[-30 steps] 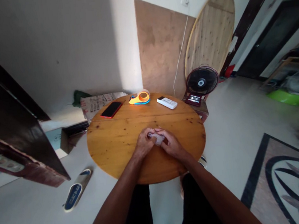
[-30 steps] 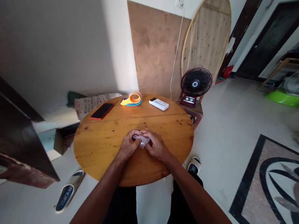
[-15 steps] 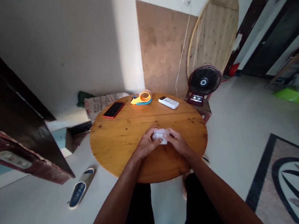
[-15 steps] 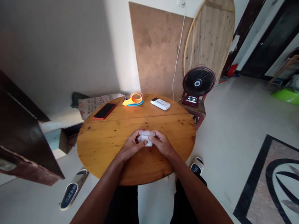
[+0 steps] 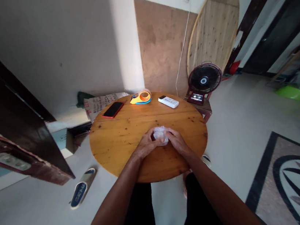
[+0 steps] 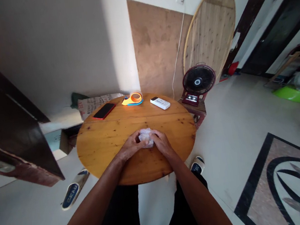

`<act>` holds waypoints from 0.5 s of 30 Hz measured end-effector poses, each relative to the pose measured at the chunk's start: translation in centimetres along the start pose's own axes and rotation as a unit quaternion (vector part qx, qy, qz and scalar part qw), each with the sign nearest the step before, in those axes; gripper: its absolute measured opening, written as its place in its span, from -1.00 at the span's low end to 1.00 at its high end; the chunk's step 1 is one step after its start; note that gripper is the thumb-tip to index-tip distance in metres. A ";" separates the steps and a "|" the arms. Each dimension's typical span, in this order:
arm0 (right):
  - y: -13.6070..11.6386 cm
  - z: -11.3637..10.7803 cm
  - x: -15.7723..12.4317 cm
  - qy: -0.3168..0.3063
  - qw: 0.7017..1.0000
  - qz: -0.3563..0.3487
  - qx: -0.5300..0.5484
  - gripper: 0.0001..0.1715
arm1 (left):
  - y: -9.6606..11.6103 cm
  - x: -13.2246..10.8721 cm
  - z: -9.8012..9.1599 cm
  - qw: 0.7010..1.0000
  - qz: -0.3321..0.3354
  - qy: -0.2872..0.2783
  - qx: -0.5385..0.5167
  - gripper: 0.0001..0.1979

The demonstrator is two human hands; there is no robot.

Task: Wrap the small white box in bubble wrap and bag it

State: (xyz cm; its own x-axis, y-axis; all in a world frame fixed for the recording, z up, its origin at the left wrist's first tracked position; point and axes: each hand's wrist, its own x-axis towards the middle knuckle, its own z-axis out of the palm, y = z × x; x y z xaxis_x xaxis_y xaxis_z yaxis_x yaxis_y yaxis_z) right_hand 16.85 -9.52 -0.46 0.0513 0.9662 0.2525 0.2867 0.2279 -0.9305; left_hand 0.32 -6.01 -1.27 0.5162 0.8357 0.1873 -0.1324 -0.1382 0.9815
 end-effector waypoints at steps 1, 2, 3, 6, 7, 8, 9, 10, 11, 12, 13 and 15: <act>0.0 0.0 0.0 0.004 1.000 0.004 -0.002 -0.64 | -0.1 0.0 -0.1 1.000 -0.002 0.001 -0.006 -0.38; -0.1 0.0 0.0 0.010 1.000 0.008 0.000 -0.64 | -0.3 0.1 -0.1 1.000 -0.007 0.003 -0.012 -0.37; -0.2 0.0 0.0 0.017 1.000 0.010 0.009 -0.63 | -0.4 0.1 -0.2 1.000 -0.014 0.005 -0.019 -0.37; -0.4 -0.3 0.2 0.047 0.997 0.018 0.060 -0.60 | -0.4 0.2 -0.2 0.999 -0.028 0.001 -0.039 -0.36; -0.5 -0.4 0.3 0.054 0.996 0.023 0.069 -0.60 | -0.3 0.2 -0.2 0.999 -0.028 -0.003 -0.044 -0.36; -0.6 -0.6 0.4 0.057 0.995 0.029 0.072 -0.61 | -0.2 0.1 -0.2 0.998 -0.030 -0.007 -0.047 -0.35; -0.8 -0.8 0.6 0.058 0.995 0.034 0.068 -0.62 | -0.2 0.1 -0.2 0.998 -0.033 -0.010 -0.048 -0.34; -1.0 -1.0 0.8 0.059 0.996 0.036 0.059 -0.63 | -0.1 0.1 -0.2 0.998 -0.036 -0.014 -0.050 -0.33; -1.2 -1.3 1.0 0.062 0.996 0.035 0.050 -0.64 | -0.1 0.1 -0.2 0.998 -0.039 -0.017 -0.051 -0.32; -1.5 -1.6 1.2 0.063 0.997 0.031 0.043 -0.66 | -0.1 0.1 -0.2 0.998 -0.039 -0.021 -0.053 -0.31; -1.7 -1.9 1.4 0.059 0.997 0.027 0.037 -0.67 | 0.0 0.1 -0.2 0.998 -0.039 -0.022 -0.054 -0.30; -2.3 -2.5 1.7 0.026 0.999 0.023 0.035 -0.70 | 0.1 0.0 -0.2 0.998 -0.039 -0.023 -0.047 -0.31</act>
State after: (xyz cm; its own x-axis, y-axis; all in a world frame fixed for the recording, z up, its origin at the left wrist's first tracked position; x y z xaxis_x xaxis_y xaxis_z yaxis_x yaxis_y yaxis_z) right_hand 18.67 -8.70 2.78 0.1128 0.9686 0.2214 0.2158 0.1936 -0.9571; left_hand 0.14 -5.88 -1.17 0.5655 0.8169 0.1136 -0.1680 -0.0208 0.9856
